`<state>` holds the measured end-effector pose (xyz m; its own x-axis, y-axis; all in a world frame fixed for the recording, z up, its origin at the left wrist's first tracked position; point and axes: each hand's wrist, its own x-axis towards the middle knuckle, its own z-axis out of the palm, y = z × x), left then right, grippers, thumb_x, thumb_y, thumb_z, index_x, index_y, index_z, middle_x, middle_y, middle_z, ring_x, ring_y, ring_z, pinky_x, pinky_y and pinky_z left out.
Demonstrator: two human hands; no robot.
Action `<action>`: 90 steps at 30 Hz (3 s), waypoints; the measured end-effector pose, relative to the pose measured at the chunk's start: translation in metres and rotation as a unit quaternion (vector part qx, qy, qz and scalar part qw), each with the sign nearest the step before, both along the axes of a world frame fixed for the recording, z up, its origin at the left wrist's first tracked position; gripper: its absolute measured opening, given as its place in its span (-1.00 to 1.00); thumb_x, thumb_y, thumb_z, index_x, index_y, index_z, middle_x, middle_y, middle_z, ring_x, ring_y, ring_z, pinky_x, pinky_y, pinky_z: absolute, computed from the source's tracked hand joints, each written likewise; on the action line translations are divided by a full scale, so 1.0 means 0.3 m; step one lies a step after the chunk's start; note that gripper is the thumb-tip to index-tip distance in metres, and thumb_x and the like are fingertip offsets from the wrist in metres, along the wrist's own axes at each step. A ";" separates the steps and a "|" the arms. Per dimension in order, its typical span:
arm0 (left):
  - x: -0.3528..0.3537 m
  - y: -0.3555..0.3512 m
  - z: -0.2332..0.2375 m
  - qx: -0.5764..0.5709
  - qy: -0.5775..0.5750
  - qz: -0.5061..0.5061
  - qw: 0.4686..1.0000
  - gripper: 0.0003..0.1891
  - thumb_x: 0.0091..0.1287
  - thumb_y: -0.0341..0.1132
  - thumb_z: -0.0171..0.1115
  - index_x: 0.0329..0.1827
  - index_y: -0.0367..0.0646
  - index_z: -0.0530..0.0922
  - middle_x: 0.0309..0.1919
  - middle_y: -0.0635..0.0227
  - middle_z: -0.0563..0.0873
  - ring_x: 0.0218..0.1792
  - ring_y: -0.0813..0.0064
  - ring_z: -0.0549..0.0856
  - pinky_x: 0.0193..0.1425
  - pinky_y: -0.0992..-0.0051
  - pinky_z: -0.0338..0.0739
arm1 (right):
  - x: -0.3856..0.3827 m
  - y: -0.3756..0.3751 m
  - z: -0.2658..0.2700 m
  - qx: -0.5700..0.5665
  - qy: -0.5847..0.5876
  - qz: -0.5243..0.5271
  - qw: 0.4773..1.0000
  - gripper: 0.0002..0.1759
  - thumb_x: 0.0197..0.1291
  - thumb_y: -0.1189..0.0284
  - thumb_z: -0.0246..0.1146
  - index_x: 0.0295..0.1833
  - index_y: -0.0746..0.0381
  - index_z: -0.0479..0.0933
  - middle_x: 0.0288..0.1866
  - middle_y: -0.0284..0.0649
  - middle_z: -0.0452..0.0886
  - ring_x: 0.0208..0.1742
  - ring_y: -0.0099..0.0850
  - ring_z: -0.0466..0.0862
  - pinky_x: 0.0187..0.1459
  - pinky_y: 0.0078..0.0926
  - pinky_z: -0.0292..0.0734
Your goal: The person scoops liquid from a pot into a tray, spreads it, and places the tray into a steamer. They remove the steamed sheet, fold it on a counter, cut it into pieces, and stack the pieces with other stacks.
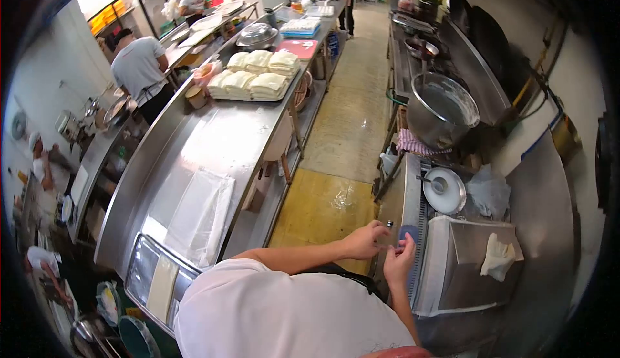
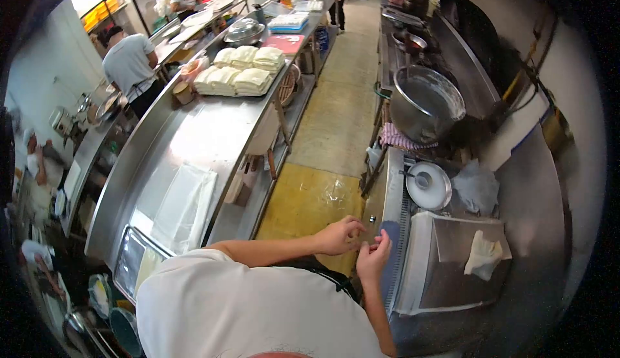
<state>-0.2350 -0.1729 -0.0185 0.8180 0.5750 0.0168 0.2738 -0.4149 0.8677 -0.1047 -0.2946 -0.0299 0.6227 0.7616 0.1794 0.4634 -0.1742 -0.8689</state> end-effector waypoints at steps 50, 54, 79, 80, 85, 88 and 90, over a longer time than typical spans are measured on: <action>-1.924 -0.041 0.039 -0.020 0.359 0.485 0.797 -0.60 0.31 0.06 0.41 -0.14 -0.13 0.75 -0.25 0.04 0.81 -0.14 -0.07 0.78 -0.02 0.06 0.66 | -1.726 1.008 -0.111 -0.026 -0.519 0.602 0.606 -0.85 0.01 0.39 0.31 -0.28 0.08 0.75 -0.19 -0.16 0.73 -0.02 -0.15 0.70 0.20 -0.07 0.43; -1.927 -0.070 0.084 -0.066 0.395 0.411 0.819 -0.60 0.29 0.07 0.41 -0.19 -0.13 0.81 -0.29 0.04 0.82 -0.14 -0.05 0.79 -0.02 0.09 0.66 | -1.607 1.120 -0.142 0.021 -0.520 0.494 0.696 -0.88 0.01 0.40 0.29 -0.34 0.10 0.73 -0.22 -0.13 0.68 -0.01 -0.13 0.63 0.15 -0.08 0.40; -1.144 -0.080 -0.047 -0.579 -0.035 -0.114 0.806 -0.58 0.45 0.00 0.39 0.00 -0.24 0.76 -0.13 0.37 0.75 -0.04 0.48 0.65 0.02 0.37 0.59 | -0.612 0.675 -0.006 -0.284 -0.500 0.058 0.816 -0.82 0.25 0.49 0.20 -0.21 0.28 0.71 -0.01 -0.01 0.60 0.18 -0.01 0.52 0.23 -0.03 0.41; -1.133 -0.096 -0.042 -0.565 -0.021 -0.121 0.816 -0.58 0.46 0.01 0.37 0.00 -0.25 0.76 -0.14 0.35 0.76 -0.06 0.47 0.66 0.02 0.37 0.59 | -0.571 0.623 -0.007 -0.282 -0.492 0.038 0.823 -0.83 0.24 0.50 0.21 -0.22 0.28 0.71 -0.01 -0.01 0.59 0.17 -0.01 0.52 0.23 -0.03 0.41; -1.192 -0.047 -0.021 -0.077 0.268 -0.185 0.942 -0.66 0.48 -0.10 0.25 0.06 -0.15 0.77 -0.15 0.14 0.82 -0.12 0.20 0.77 0.09 0.22 0.62 | -0.406 0.232 0.068 -0.255 -0.385 -0.050 0.885 -0.93 0.11 0.56 0.24 -0.30 0.27 0.64 -0.07 -0.03 0.63 0.10 0.01 0.55 0.19 -0.02 0.45; -1.285 -0.010 -0.029 0.100 0.292 -0.069 0.949 -0.63 0.32 -0.36 0.23 0.18 0.03 0.76 -0.10 0.17 0.84 -0.04 0.05 0.80 0.11 0.19 0.68 | -0.326 -0.127 -0.002 -0.092 -0.284 0.016 0.954 -0.90 0.08 0.63 0.21 -0.30 0.28 0.62 -0.13 -0.02 0.68 -0.02 0.05 0.63 0.08 -0.06 0.54; -1.231 0.001 0.155 -0.203 0.297 0.033 0.932 -0.54 0.36 -0.55 0.08 0.27 -0.02 0.71 -0.22 0.18 0.86 -0.18 0.27 0.85 -0.06 0.32 0.73 | -0.404 -0.369 -0.040 -0.086 -0.192 0.004 0.978 -0.88 0.06 0.66 0.18 -0.31 0.30 0.61 -0.19 0.00 0.70 -0.11 0.04 0.68 -0.03 -0.11 0.59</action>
<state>-0.6042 -0.1726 0.0281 0.5758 0.4847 -0.6584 0.7699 -0.0503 0.6362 -0.2259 -0.4054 -0.0418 0.5286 0.8055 0.2678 0.7515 -0.2974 -0.5889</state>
